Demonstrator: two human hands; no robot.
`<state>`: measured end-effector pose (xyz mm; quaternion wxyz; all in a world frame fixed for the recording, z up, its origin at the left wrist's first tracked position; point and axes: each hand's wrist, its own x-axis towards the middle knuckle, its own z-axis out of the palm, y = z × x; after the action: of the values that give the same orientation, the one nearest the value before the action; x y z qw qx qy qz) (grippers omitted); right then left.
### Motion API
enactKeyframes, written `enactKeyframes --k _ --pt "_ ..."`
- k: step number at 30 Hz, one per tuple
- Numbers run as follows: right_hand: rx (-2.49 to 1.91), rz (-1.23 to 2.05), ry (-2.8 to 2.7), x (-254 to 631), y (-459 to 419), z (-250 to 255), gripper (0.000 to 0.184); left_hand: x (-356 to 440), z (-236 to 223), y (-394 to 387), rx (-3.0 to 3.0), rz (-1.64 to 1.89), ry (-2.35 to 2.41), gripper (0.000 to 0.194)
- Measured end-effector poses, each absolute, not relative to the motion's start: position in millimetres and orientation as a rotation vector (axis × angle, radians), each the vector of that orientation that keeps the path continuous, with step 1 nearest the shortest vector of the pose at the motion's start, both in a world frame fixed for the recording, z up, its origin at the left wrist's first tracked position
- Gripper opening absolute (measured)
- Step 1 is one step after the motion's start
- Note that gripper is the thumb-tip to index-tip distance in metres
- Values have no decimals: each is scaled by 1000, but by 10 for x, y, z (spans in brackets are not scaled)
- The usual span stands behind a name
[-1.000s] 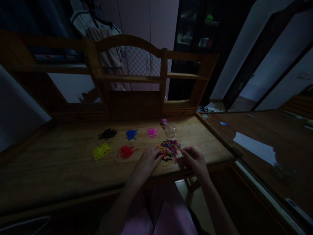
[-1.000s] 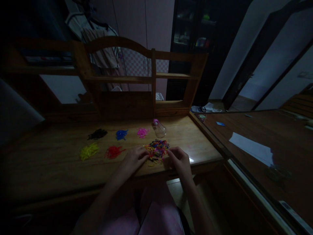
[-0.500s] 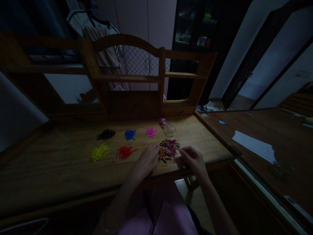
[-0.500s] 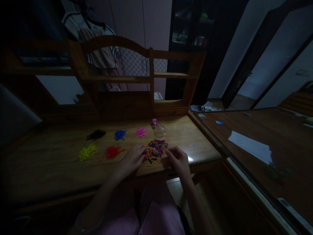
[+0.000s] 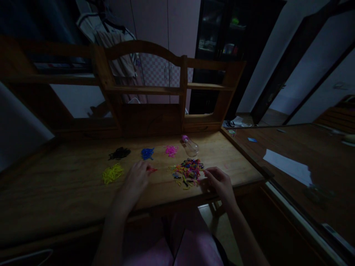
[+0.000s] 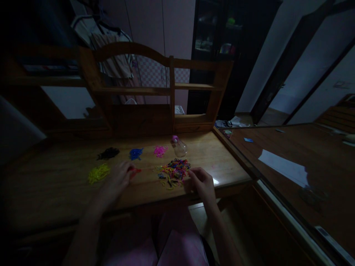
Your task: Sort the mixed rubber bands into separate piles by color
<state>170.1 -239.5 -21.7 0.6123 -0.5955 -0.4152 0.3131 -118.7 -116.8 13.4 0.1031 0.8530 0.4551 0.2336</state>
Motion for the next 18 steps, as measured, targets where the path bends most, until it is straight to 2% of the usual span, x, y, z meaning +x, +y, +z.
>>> enactKeyframes --k 4,9,12,15,18 --pt "-1372 761 -891 1701 -2402 -186 29 -1662 -22 -979 2638 588 1534 22" --pt "-1317 867 -850 1507 -2379 -138 29 -1849 -245 -938 2674 569 1550 25" --pt "-1333 835 -956 1118 -2254 -71 25 -1843 -280 -984 2590 643 1555 26" --pt "-1392 692 -1167 576 -2033 -33 13 -1833 -254 -1033 2486 732 1563 25" --pt "-1448 615 -1350 71 -1792 -87 14 -1836 -212 -1082 2398 845 1550 27"
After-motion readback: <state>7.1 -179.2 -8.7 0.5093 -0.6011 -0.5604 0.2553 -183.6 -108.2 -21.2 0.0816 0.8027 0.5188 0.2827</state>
